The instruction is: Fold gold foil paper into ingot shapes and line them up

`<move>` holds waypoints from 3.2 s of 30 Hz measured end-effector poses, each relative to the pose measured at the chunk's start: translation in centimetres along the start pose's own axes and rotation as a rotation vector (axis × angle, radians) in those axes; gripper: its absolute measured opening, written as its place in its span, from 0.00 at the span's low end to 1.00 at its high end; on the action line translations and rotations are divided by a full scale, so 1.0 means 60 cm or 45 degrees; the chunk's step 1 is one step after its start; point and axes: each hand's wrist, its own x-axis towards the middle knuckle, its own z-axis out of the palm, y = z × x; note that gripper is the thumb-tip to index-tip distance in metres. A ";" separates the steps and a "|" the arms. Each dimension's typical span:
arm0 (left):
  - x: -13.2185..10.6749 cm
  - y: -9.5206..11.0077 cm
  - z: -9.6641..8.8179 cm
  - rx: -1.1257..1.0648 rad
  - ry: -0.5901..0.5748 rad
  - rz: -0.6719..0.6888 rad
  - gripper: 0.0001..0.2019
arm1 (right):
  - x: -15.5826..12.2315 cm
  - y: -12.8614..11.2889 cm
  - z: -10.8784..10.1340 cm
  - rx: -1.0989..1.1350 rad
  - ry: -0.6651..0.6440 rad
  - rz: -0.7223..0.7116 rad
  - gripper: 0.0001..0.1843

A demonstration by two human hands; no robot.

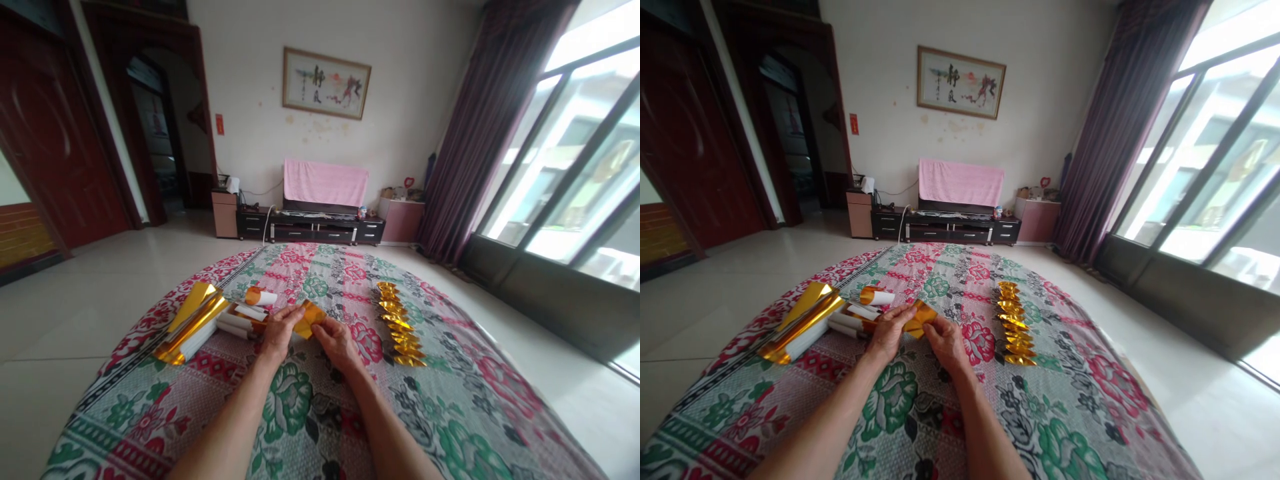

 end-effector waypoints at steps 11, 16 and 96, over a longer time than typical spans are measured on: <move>0.006 -0.008 -0.003 -0.047 -0.029 0.023 0.20 | 0.000 0.012 0.006 0.009 -0.004 -0.003 0.12; 0.006 -0.004 -0.005 -0.048 0.014 0.013 0.19 | -0.002 0.009 0.004 -0.099 -0.057 -0.054 0.09; 0.031 -0.010 0.046 0.822 -0.674 -0.223 0.15 | -0.039 0.004 -0.057 -0.404 0.343 -0.124 0.08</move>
